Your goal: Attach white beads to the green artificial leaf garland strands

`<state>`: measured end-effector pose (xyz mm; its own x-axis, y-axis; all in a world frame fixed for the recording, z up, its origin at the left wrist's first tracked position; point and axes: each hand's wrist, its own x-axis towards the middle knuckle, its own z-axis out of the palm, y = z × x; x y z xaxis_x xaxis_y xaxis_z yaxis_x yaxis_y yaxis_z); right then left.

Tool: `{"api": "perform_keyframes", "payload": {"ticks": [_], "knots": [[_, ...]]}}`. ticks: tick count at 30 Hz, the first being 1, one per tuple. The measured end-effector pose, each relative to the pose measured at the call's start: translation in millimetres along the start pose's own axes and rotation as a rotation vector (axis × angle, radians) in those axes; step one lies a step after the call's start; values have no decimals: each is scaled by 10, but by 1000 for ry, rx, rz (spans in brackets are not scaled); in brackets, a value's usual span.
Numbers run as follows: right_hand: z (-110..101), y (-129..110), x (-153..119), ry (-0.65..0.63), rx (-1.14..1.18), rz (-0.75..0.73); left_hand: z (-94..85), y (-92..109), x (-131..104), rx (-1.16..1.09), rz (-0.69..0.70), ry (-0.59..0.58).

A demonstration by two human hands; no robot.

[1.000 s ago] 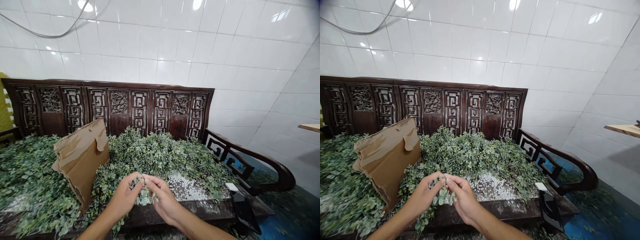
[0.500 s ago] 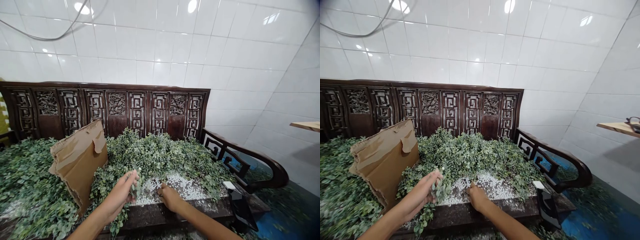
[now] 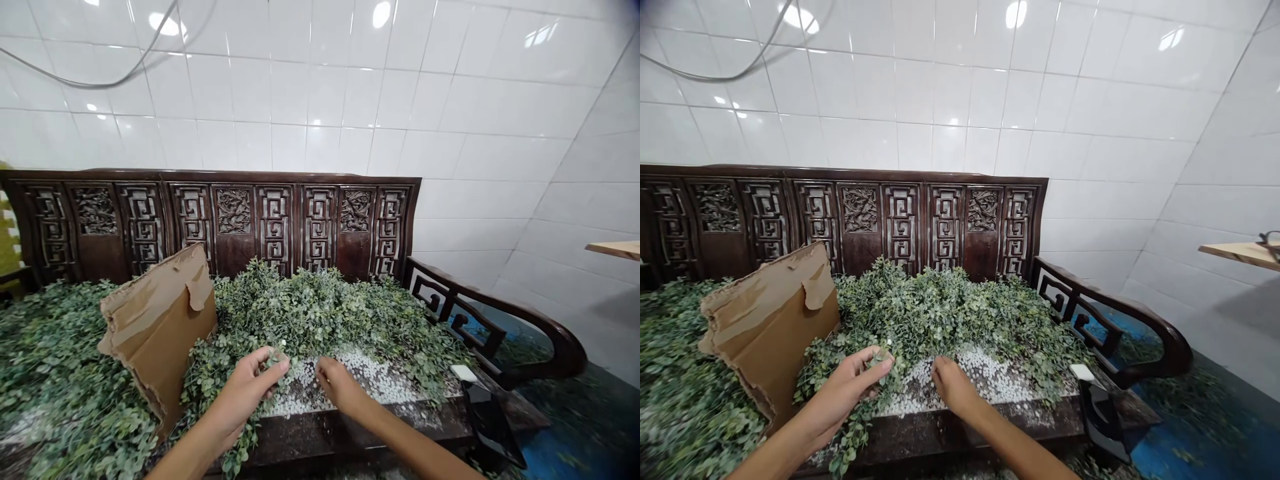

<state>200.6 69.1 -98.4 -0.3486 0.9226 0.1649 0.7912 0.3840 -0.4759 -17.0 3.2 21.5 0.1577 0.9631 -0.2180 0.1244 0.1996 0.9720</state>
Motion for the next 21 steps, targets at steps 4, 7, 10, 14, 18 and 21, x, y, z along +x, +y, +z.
{"api": "perform_keyframes", "payload": {"ticks": [4,7,10,14,18,21], "knots": [[-369,-374,-2,119,359,-83,-19,35,4,148,151,22],[-616,-690,-78,138,710,-119,2,14,35,186,202,96],[-749,-897,-162,121,856,-126,27,-23,57,191,248,161],[-766,-952,-187,156,874,-124,32,-29,33,186,260,110],[-739,-905,-156,160,898,-96,20,6,-9,105,226,25],[-726,-884,-144,145,925,-75,18,12,-21,45,208,16]]}}
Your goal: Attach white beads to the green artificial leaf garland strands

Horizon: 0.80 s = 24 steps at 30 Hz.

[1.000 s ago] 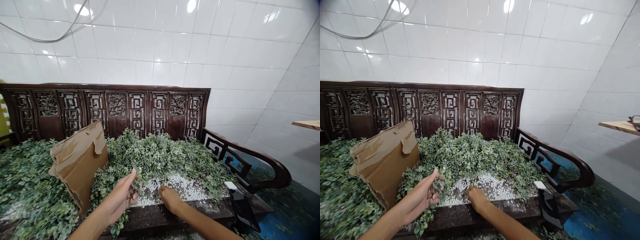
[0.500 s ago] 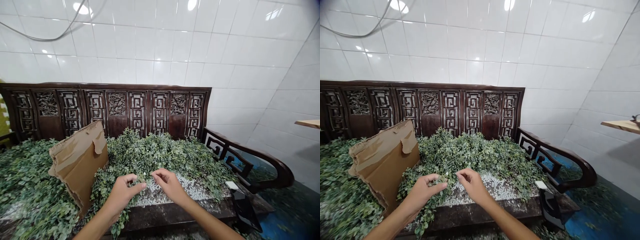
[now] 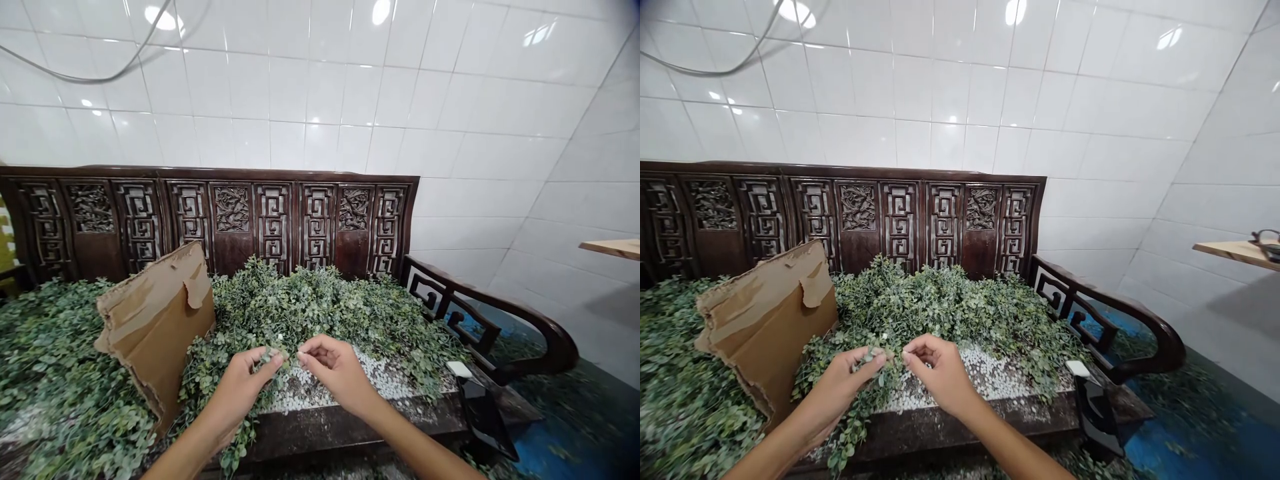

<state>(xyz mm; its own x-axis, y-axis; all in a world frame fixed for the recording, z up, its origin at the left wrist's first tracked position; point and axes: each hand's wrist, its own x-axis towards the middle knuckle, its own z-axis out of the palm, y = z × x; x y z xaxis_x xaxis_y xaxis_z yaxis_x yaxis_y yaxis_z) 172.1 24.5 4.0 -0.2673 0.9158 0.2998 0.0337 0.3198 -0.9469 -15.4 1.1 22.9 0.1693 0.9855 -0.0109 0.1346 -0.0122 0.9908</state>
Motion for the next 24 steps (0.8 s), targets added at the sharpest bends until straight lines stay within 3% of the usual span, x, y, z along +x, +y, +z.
{"api": "perform_keyframes", "payload": {"ticks": [5,12,24], "knots": [[5,-10,-2,-5,17,19,5,29,-12,64,12,20],[52,-27,9,90,-29,-25,21,93,-29,178,46,34],[107,-83,-31,-39,3,-7,70,-4,-32,202,81,41]]}}
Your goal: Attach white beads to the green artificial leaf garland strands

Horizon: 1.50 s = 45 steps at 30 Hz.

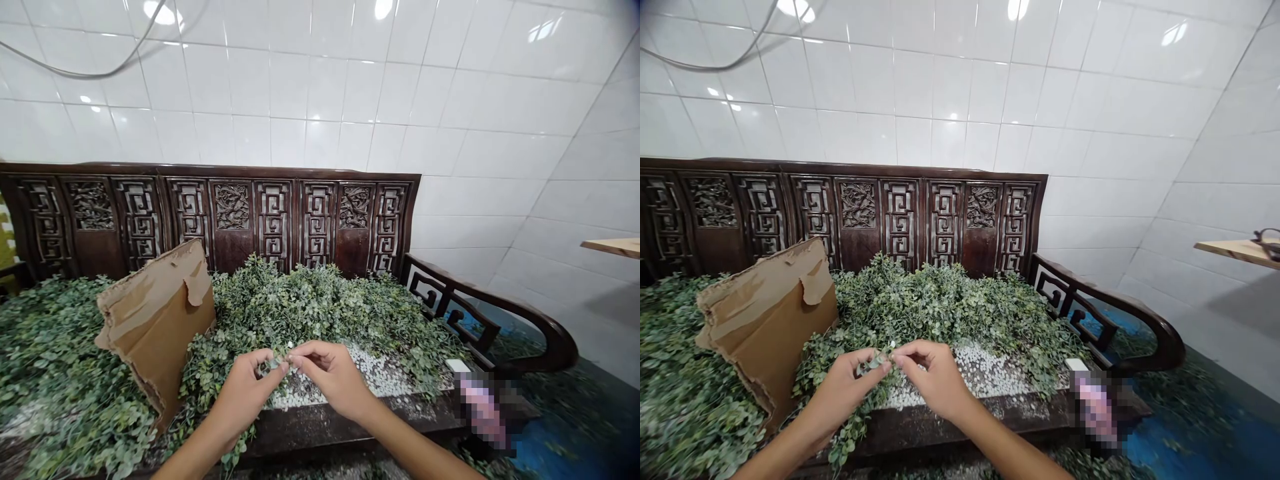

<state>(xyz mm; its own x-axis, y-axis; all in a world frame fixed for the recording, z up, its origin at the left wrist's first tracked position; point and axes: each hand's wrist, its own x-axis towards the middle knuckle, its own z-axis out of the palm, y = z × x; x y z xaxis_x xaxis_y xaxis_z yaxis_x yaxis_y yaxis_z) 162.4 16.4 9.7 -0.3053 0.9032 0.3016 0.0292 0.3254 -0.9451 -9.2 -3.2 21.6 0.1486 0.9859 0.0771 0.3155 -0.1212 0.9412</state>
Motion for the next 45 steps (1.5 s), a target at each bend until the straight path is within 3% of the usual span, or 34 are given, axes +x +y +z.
{"api": "perform_keyframes", "payload": {"ticks": [10,18,36,45], "knots": [[64,85,-20,67,117,42,-11,-38,6,36,18,3],[98,57,-11,51,138,43,-75,-21,6,129,-23,-98],[119,135,-26,21,222,61,-56,-51,11,24,2,-32],[82,106,-19,26,207,49,-55,6,-25,-5,-60,-25]]}}
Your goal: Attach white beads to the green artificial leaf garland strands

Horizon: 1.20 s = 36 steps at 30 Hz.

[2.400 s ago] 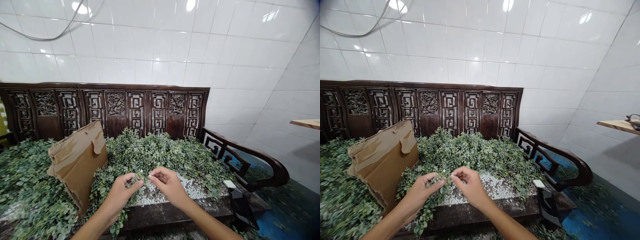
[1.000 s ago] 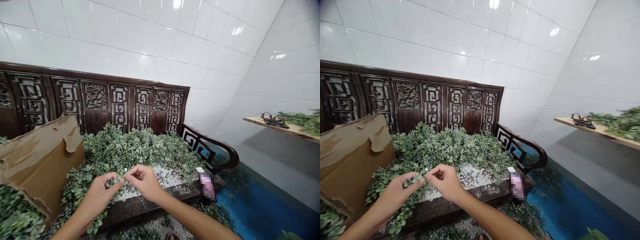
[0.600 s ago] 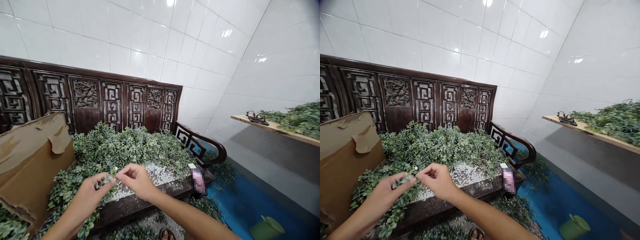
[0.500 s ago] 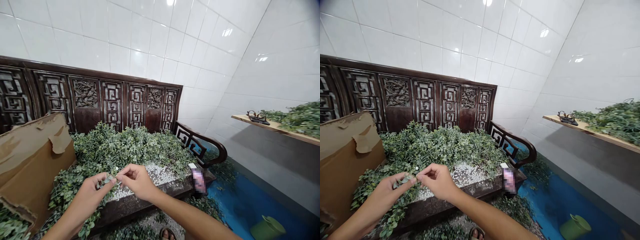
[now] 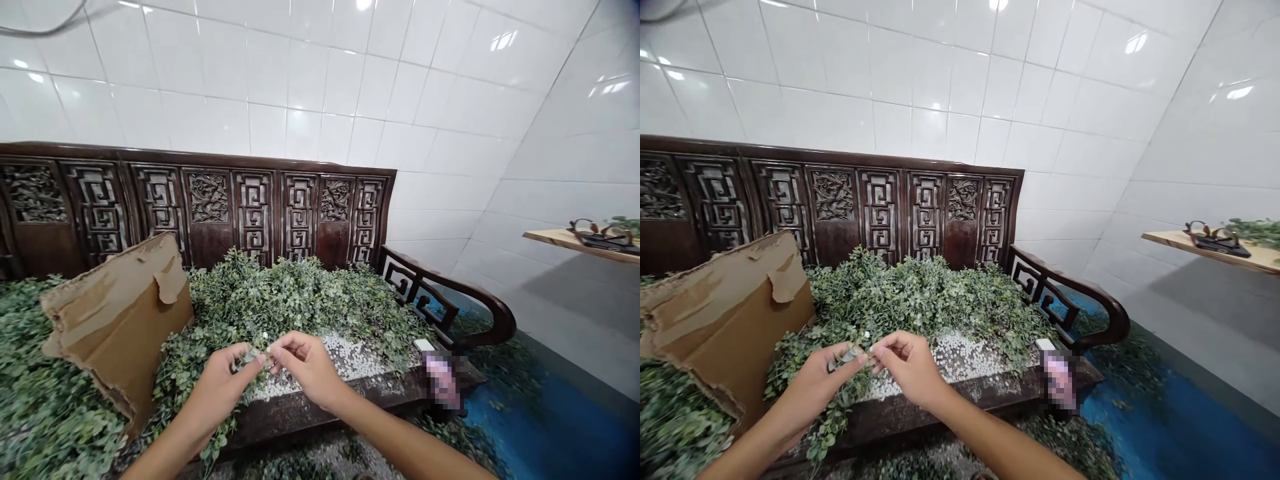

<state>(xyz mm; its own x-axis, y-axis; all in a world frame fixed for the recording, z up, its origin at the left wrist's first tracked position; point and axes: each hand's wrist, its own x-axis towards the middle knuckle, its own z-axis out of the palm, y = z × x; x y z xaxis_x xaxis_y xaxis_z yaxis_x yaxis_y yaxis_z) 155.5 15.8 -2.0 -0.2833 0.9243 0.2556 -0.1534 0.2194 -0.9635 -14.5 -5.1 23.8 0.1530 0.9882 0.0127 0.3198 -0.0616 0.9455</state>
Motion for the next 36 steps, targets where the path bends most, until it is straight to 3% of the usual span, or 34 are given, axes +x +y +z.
{"api": "perform_keyframes", "payload": {"ticks": [22,29,36], "knots": [[-5,2,-12,-34,-23,5,7,-38,17,-19,33,7],[-72,-86,-49,-128,-269,-143,2,-66,20,25,42,-23],[-49,-101,-63,-119,-378,-190,16,-85,14,41,49,-83]]}}
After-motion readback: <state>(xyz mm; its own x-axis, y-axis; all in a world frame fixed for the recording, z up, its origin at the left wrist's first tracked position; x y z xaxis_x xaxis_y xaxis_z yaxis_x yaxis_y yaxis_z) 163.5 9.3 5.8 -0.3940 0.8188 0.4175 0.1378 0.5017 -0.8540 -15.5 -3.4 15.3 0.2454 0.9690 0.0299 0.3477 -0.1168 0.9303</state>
